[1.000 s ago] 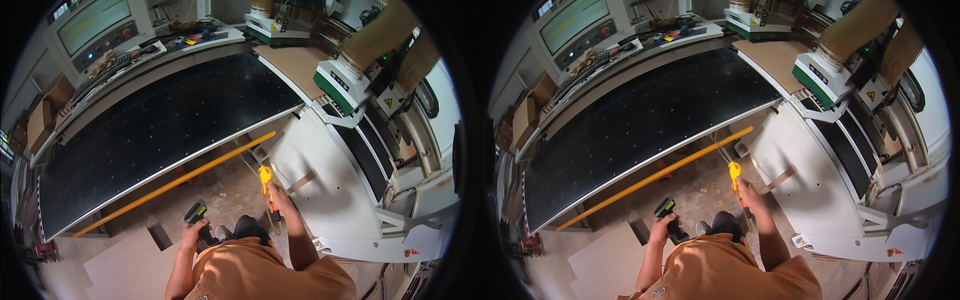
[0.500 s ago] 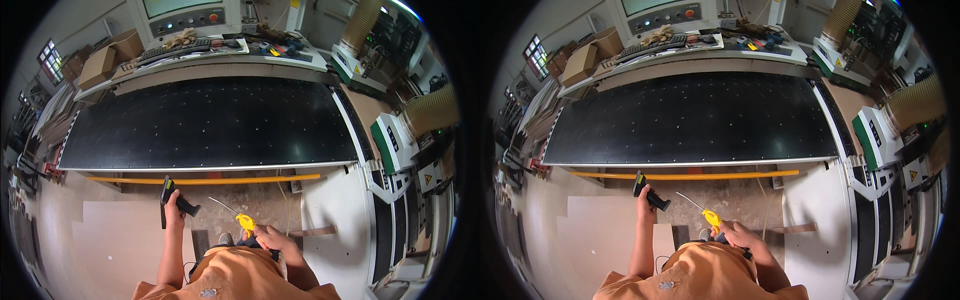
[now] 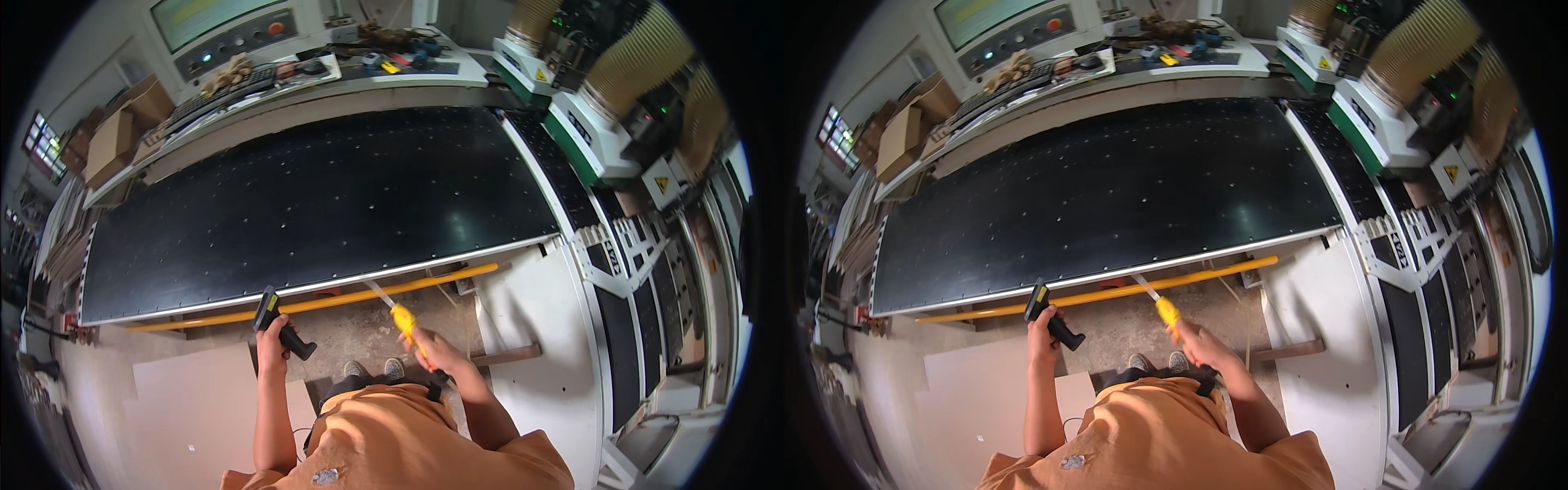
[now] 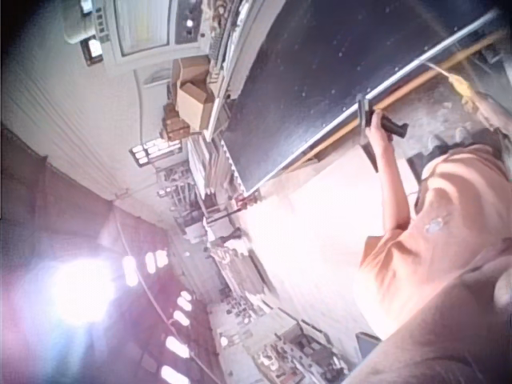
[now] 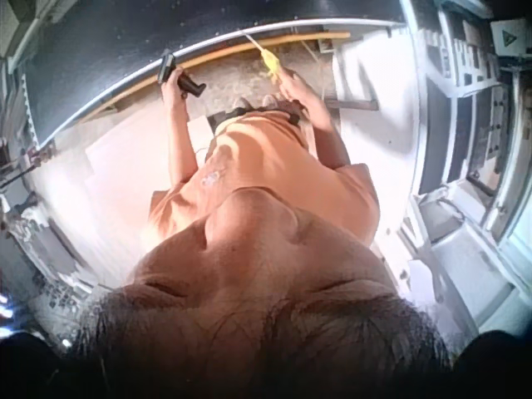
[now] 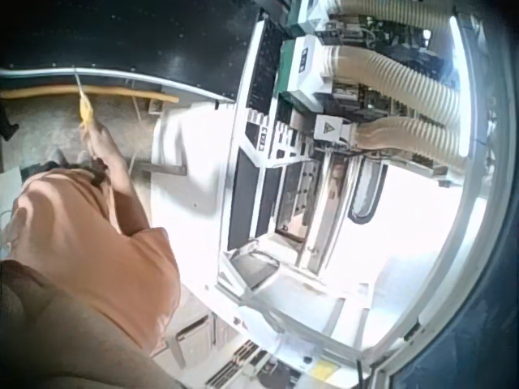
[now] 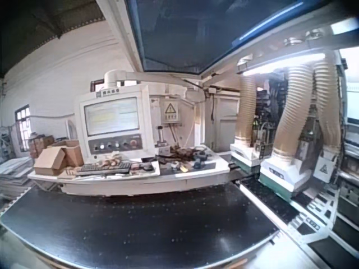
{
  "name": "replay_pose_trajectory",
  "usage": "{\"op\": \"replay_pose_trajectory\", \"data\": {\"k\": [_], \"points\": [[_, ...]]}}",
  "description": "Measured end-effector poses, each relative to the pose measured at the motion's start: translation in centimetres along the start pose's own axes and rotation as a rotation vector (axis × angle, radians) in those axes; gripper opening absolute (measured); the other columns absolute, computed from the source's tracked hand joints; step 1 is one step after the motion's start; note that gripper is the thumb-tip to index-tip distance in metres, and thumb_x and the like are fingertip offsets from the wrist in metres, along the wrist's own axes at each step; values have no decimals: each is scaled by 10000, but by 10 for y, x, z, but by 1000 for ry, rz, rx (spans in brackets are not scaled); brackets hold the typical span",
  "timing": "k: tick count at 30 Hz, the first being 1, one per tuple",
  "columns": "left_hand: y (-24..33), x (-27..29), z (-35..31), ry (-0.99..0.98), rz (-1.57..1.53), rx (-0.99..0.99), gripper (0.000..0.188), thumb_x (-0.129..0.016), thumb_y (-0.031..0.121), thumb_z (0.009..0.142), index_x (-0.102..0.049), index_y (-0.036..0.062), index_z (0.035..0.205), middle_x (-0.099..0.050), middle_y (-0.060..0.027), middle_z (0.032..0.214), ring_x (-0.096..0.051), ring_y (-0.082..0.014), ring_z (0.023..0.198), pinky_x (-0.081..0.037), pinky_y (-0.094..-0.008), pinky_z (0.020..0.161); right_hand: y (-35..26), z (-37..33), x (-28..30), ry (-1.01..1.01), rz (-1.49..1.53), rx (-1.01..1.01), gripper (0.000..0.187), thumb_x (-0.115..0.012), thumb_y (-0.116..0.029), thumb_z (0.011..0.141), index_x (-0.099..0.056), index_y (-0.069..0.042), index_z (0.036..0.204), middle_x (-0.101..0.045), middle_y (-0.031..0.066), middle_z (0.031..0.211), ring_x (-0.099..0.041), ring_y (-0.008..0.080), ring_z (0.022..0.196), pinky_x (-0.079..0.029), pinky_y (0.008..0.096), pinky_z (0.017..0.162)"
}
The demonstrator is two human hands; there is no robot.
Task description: The person scans barcodes on large wood panels using a handheld barcode scanner, then places each panel onto a conveyor belt. They repeat this process for multiple panels, walking between the stack and the conveyor.
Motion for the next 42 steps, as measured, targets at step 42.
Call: {"op": "replay_pose_trajectory", "data": {"k": [42], "points": [[-24,13,203,142,-391,-316,373,-614,375,921,-616,25,791,-629,-109,731,-584,-224,712,-491,-368,735,-58,-117,475,1672,179,145,515,-444,-571,992,-560,-119,774,-531,-15,655,-447,116,505,-411,283,490]]}}
Point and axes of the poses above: each hand's wrist, its own z-axis towards the middle knuckle, its own x-axis out of the back of the hand, y = z × x, the point moved 3 cm from there along z, towards the middle knuckle
